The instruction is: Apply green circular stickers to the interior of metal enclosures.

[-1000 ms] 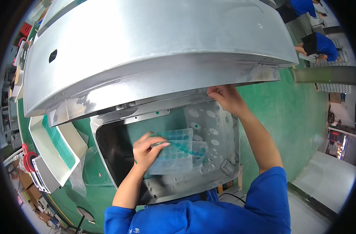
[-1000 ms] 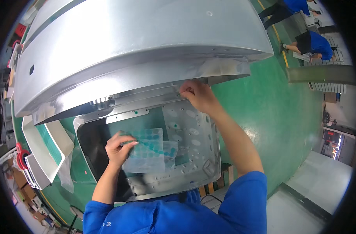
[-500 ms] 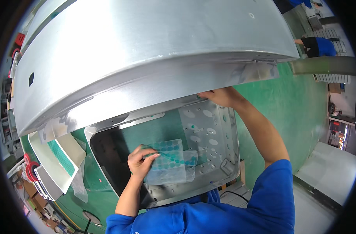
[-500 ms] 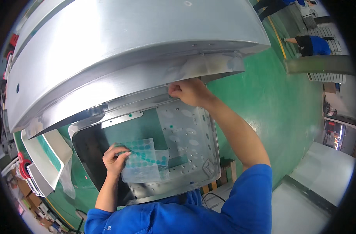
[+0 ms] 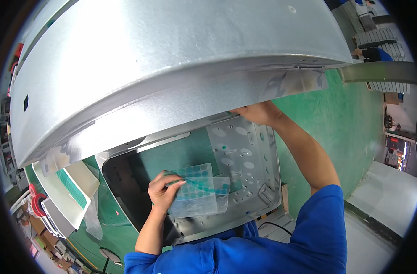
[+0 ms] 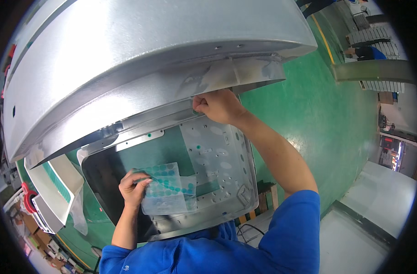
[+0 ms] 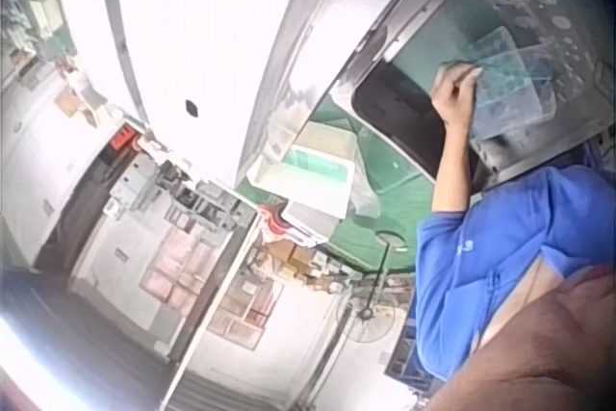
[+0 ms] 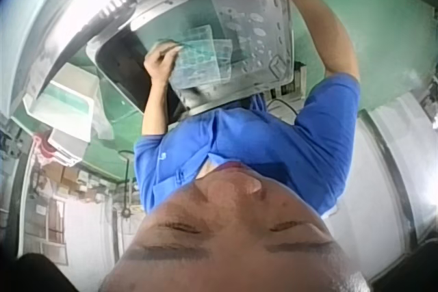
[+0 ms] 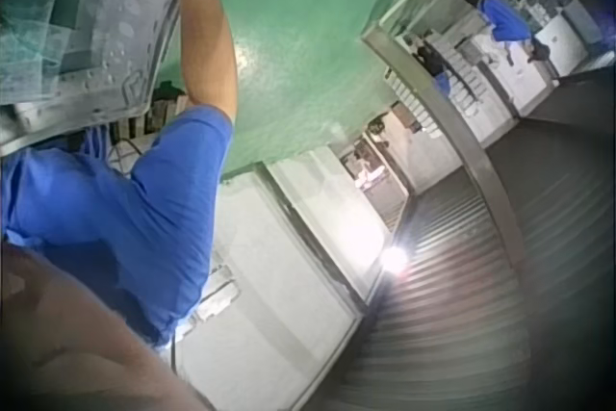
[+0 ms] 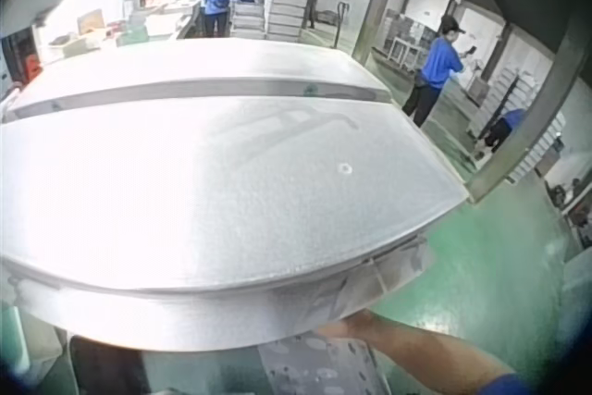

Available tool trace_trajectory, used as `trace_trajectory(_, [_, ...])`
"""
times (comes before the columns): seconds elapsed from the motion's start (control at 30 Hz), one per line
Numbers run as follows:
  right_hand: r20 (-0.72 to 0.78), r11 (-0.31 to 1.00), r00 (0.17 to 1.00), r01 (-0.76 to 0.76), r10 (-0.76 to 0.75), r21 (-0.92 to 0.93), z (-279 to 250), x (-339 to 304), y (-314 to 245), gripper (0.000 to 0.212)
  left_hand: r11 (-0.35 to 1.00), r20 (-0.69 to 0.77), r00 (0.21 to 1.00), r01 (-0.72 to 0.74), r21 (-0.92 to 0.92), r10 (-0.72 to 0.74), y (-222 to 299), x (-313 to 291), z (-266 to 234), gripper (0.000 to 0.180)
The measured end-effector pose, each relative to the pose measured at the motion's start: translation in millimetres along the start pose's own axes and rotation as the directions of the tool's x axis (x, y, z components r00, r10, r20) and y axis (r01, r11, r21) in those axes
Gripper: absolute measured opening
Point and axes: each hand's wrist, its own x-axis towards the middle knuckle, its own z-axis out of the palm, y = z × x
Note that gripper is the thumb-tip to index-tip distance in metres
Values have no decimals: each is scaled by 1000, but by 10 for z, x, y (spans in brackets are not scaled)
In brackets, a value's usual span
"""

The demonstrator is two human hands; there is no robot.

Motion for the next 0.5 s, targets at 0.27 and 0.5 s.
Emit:
trace_trajectory(0.27, [-37, 998, 999, 34, -36, -44, 23, -7, 20, 8, 1000, 0, 1000, 0, 9, 0, -1, 0, 7, 11])
trace_trajectory(0.5, [-61, 997, 995, 72, -74, -34, 35, -18, 79, 8, 1000, -11, 1000, -12, 2, 12, -20, -4, 10, 12])
